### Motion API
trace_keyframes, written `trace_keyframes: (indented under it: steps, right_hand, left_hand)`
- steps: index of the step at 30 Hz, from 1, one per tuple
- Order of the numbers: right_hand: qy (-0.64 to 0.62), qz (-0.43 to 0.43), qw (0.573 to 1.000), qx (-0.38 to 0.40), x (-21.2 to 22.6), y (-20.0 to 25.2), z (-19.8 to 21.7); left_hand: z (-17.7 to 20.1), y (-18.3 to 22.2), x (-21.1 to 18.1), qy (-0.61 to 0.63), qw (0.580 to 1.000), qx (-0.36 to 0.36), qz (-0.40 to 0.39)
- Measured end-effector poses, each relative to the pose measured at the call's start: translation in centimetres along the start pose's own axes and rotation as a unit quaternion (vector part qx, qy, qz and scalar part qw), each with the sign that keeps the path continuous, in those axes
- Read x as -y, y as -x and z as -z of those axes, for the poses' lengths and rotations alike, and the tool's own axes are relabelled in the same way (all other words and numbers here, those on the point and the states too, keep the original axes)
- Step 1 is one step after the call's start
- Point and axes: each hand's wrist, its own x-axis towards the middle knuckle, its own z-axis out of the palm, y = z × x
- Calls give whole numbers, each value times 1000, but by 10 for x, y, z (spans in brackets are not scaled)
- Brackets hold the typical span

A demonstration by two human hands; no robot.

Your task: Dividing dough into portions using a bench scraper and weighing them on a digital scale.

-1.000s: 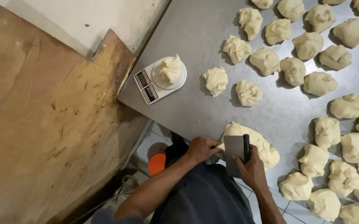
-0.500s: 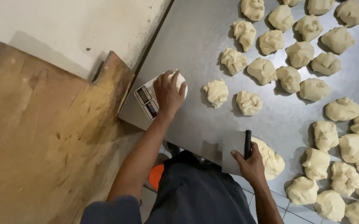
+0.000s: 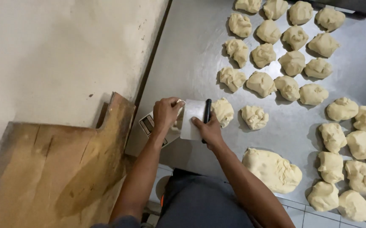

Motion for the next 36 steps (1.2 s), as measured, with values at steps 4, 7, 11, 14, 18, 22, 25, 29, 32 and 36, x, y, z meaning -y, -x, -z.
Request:
trace_keyframes:
  steps: [4,7,11,14,18,22,25,29,32,36]
  right_hand:
    - [52,25,998,-20,-8,-16,-17]
    - [57,10,998,-34,-11,-17,-28]
    - [25,41,997,-55,-34,-21,-37]
    - [34,46,995,-78,-26,-19,-49]
    - [42,32,996,-77,-41,-31,-49]
    - [60,74,992,-80,-40,-35,-49]
    - [70,76,992,-76,-37,-35,-51]
    - [94,107,987,-72,-38,-37,-51]
    - [120,123,982,-75,-27,-46,-54]
    - [60,104,990,-68,-9,-21,-43]
  left_hand:
    - [3,8,1,6,999,-28,16]
    - [13,14,-6,85,992,-15,96]
    - [-2,19,6,14,998,-62,-10]
    - [-6,24,8,-47,991,-68,-104]
    - [6,49,-6,16,987,-49,-154]
    - [31,84,-33,199,978,-24,-57]
    - [22,97,-23,329,940,-80,-35]
    - [34,99,-20,443,885,-145,-19]
    - [44,89,-19,433,885,-167,-36]
    - [52,77,-19,391,901,-186,11]
